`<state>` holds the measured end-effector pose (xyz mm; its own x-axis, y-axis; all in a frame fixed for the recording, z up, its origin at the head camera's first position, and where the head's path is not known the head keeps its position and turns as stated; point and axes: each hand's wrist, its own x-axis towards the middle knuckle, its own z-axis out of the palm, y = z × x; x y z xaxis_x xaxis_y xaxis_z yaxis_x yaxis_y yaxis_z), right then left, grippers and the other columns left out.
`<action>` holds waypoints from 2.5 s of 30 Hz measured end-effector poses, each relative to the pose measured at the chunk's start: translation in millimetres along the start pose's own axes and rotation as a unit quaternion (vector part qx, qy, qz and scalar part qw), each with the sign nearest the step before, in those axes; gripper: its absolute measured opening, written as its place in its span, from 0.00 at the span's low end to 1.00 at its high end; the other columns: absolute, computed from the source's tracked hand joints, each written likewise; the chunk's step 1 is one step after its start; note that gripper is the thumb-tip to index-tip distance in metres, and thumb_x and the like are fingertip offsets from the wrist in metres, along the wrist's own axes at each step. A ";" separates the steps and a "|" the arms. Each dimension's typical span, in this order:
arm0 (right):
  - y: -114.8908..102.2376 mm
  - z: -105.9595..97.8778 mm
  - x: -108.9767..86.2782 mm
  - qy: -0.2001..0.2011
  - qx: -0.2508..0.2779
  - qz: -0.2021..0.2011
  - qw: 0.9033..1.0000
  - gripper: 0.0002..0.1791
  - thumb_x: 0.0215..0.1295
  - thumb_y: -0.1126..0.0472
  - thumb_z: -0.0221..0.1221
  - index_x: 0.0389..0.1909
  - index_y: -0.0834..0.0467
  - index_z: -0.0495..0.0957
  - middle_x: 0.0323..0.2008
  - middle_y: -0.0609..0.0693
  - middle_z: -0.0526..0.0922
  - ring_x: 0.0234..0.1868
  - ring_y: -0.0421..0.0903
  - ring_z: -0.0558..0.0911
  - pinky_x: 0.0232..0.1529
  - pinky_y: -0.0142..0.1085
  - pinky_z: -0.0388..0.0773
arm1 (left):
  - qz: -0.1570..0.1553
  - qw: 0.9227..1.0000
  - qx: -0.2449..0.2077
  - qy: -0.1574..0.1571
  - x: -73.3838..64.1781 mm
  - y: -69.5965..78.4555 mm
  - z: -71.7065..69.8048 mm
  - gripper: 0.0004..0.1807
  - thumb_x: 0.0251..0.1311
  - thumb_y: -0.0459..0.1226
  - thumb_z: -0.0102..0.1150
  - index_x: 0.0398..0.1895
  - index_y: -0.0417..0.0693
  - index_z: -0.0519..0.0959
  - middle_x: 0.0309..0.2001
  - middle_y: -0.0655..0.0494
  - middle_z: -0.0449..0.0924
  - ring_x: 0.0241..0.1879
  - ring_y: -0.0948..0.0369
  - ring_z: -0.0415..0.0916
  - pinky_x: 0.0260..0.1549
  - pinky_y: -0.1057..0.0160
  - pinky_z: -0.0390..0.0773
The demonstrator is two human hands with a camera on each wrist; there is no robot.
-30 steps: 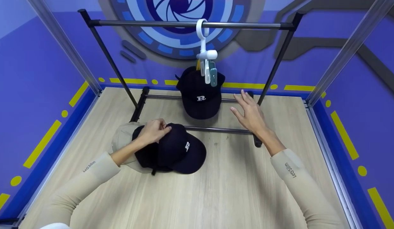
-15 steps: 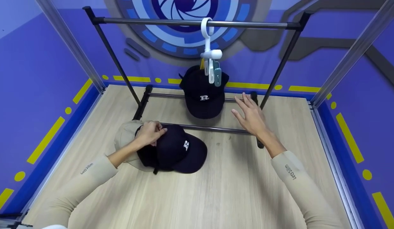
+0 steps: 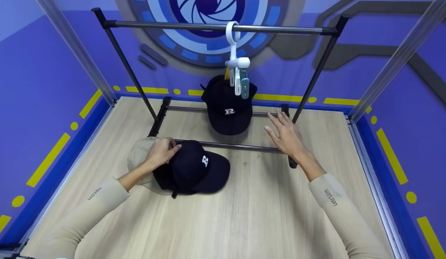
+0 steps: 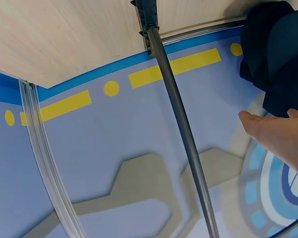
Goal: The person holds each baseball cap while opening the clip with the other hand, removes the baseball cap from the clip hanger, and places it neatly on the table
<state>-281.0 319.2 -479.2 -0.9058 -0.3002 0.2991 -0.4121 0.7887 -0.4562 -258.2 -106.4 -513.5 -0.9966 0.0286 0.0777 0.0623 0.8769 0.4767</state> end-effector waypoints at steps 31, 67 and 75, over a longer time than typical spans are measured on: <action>4.7 6.1 -6.5 -0.023 0.008 0.001 1.000 0.31 0.78 0.52 0.53 0.76 0.61 0.64 0.77 0.71 0.57 0.76 0.74 0.57 0.71 0.71 0.55 | 0.068 0.998 -0.001 0.005 16.9 5.0 -14.3 0.06 0.66 0.41 0.62 0.37 0.49 0.85 0.30 0.52 0.87 0.32 0.50 0.85 0.33 0.47 0.81; -4.7 9.7 22.7 -0.035 0.024 0.017 0.999 0.31 0.80 0.53 0.51 0.76 0.64 0.62 0.74 0.71 0.63 0.76 0.71 0.61 0.74 0.66 0.55 | 0.226 0.971 -0.051 -0.055 85.7 86.2 -19.3 0.39 0.69 0.38 0.61 0.79 0.44 0.57 0.79 0.35 0.55 0.77 0.40 0.56 0.74 0.41 0.60; -23.6 3.8 47.2 -0.014 0.022 -0.010 1.000 0.30 0.79 0.55 0.52 0.77 0.60 0.62 0.73 0.68 0.67 0.74 0.69 0.65 0.72 0.64 0.59 | 0.239 0.970 -0.035 -0.040 103.8 94.9 -27.9 0.48 0.66 0.48 0.65 0.82 0.47 0.50 0.80 0.37 0.50 0.77 0.36 0.54 0.74 0.36 0.58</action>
<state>-314.4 284.4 -457.4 -0.8993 -0.3317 0.2851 -0.4339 0.7586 -0.4860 -354.2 -33.6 -435.7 -0.8540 0.4633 0.2369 0.5185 0.7198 0.4615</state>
